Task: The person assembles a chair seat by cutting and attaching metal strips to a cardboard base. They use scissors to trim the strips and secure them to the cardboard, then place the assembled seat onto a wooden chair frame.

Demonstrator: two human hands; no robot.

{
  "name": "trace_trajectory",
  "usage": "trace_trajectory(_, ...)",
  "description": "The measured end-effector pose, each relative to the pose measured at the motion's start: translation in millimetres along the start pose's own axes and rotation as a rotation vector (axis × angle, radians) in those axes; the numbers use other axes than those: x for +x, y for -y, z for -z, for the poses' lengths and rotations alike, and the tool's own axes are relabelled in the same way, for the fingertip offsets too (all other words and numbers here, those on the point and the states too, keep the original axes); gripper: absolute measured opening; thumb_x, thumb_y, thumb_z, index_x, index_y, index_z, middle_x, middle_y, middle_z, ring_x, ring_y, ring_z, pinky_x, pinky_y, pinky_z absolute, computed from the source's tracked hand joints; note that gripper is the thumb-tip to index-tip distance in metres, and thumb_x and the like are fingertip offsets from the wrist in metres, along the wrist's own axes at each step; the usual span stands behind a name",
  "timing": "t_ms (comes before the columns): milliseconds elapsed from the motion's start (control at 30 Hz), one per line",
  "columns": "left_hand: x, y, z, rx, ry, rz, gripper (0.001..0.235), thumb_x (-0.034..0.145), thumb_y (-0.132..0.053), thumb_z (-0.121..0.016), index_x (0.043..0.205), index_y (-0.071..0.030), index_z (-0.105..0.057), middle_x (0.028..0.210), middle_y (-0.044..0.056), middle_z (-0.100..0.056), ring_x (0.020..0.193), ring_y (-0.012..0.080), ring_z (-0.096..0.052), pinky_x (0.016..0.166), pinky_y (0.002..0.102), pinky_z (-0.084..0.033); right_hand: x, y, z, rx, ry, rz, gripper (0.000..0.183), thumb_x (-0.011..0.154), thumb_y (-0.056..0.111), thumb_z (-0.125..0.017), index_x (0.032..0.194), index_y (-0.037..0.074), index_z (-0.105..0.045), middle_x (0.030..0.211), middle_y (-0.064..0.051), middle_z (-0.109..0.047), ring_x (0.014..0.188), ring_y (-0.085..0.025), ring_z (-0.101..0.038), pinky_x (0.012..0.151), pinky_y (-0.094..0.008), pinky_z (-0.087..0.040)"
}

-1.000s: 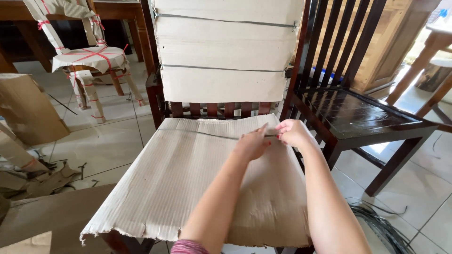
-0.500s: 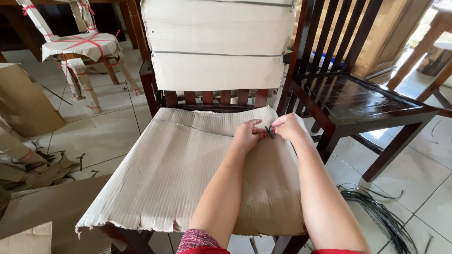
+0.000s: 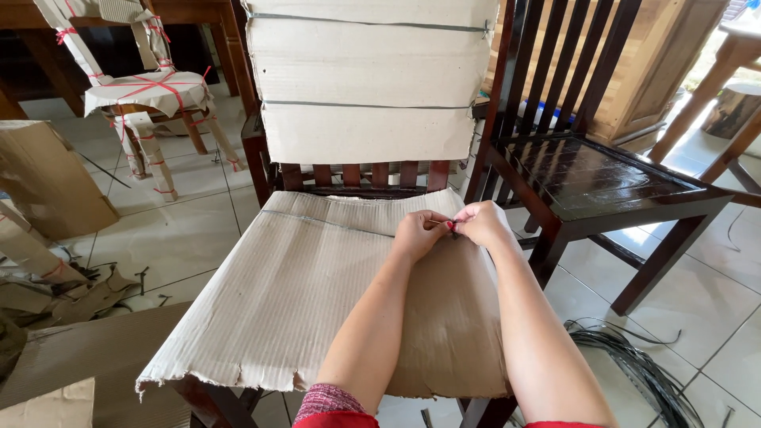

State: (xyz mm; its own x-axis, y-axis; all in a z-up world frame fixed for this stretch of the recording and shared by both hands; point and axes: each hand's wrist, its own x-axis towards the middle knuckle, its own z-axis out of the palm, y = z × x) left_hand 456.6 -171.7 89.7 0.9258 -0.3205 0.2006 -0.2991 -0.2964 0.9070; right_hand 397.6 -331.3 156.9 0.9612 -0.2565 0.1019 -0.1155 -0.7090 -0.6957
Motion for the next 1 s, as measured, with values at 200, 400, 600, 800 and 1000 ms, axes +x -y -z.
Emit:
trace_trajectory(200, -9.9, -19.5, -3.2, -0.193, -0.104, -0.042, 0.015, 0.093, -0.021, -0.068, 0.106, -0.017, -0.074, 0.083, 0.002, -0.078, 0.081, 0.0110, -0.074, 0.077, 0.027, -0.056, 2.3, 1.2, -2.6, 0.276, -0.038, -0.055, 0.013, 0.086, 0.004, -0.071, 0.095, 0.005, -0.079, 0.083, -0.018, -0.078, 0.066, -0.021, -0.075, 0.057, -0.028, -0.065)
trace_trajectory(400, 27.5, 10.4, -15.2, -0.037, -0.324, 0.095, 0.031, 0.103, -0.037, -0.045, 0.113, -0.014, -0.063, 0.099, 0.017, -0.077, 0.109, 0.0352, -0.071, 0.097, 0.051, -0.055, 19.6, -10.0, -17.0, 0.443, -0.071, -0.155, 0.014, 0.087, 0.005, -0.068, 0.095, 0.005, -0.078, 0.083, -0.020, -0.076, 0.063, -0.023, -0.076, 0.052, -0.029, -0.065)
trace_trajectory(600, -4.5, -37.8, -11.3, -0.147, -0.223, 0.264, 0.050, 0.096, -0.058, -0.046, 0.126, -0.018, -0.052, 0.109, 0.007, -0.076, 0.113, 0.0274, -0.070, 0.101, 0.045, -0.053, 16.5, -7.9, -14.4, 0.386, 0.014, -0.146, 0.019, 0.093, 0.009, -0.065, 0.102, -0.005, -0.074, 0.079, -0.022, -0.075, 0.060, -0.021, -0.074, 0.055, -0.027, -0.065)
trace_trajectory(800, -6.1, -3.8, -3.0, -0.159, -0.105, -0.067, 0.071, 0.086, -0.008, -0.075, 0.145, -0.010, -0.035, 0.096, -0.001, -0.080, 0.095, 0.0125, -0.074, 0.094, 0.027, -0.055, 10.3, -6.2, -11.1, 0.423, 0.031, -0.130, 0.024, 0.097, 0.007, -0.060, 0.111, -0.007, -0.072, 0.089, -0.027, -0.075, 0.064, -0.021, -0.073, 0.056, -0.026, -0.064)
trace_trajectory(1000, -0.4, -0.4, -1.7, -0.194, -0.105, -0.083, 0.065, 0.088, -0.007, -0.073, 0.144, -0.014, -0.040, 0.096, -0.001, -0.079, 0.092, 0.0092, -0.073, 0.090, 0.023, -0.057, 9.5, -11.6, -2.9, 0.073, -0.023, -0.062, 0.019, 0.086, 0.015, -0.074, 0.104, 0.018, -0.081, 0.069, -0.010, -0.075, 0.053, -0.018, -0.071, 0.057, -0.028, -0.063)
